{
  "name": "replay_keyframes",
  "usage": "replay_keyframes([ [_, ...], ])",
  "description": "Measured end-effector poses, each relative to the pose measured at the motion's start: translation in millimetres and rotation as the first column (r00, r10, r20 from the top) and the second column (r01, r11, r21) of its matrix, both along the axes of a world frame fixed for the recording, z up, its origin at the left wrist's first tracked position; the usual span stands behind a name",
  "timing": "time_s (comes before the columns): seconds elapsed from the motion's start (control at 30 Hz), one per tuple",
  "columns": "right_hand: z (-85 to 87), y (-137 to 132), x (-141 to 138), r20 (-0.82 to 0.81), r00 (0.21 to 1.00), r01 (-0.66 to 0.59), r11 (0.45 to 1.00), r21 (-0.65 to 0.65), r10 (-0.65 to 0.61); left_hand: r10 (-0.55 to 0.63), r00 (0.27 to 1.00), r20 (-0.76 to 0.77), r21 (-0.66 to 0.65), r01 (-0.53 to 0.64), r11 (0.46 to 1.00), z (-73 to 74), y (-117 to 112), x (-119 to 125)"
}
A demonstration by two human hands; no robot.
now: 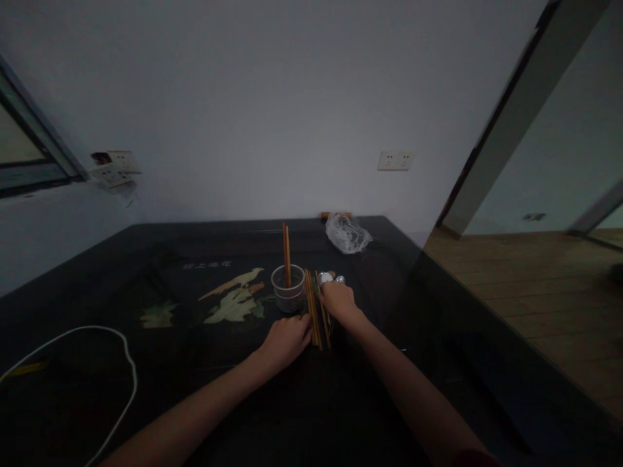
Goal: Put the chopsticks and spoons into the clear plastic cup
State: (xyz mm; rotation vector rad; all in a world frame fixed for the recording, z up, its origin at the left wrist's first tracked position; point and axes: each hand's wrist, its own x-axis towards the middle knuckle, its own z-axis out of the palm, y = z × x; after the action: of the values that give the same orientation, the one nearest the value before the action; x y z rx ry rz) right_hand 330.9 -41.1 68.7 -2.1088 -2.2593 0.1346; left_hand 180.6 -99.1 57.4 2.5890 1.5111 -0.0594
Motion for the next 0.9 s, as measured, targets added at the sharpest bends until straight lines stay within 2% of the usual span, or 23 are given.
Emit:
replay_keyframes([
  [0.27,-2.0,0,0,-0.063,0.998,-0.017,0.999,-0.043,0.014,0.096,0.993,-0.074,0.014,-0.095,0.995,2.0,9,25],
  [0.53,-4.6,5,0,-0.085,0.996,-0.010,0.992,-0.128,-0.001,0.121,0.989,-0.079,0.002,-0.122,0.993,4.4,13,21],
  [0.9,-1.6,4,-1,-0.143,0.990,-0.023,0.988,-0.155,0.001,0.031,0.980,-0.196,-0.109,-0.053,0.993,31.8,-3,11],
])
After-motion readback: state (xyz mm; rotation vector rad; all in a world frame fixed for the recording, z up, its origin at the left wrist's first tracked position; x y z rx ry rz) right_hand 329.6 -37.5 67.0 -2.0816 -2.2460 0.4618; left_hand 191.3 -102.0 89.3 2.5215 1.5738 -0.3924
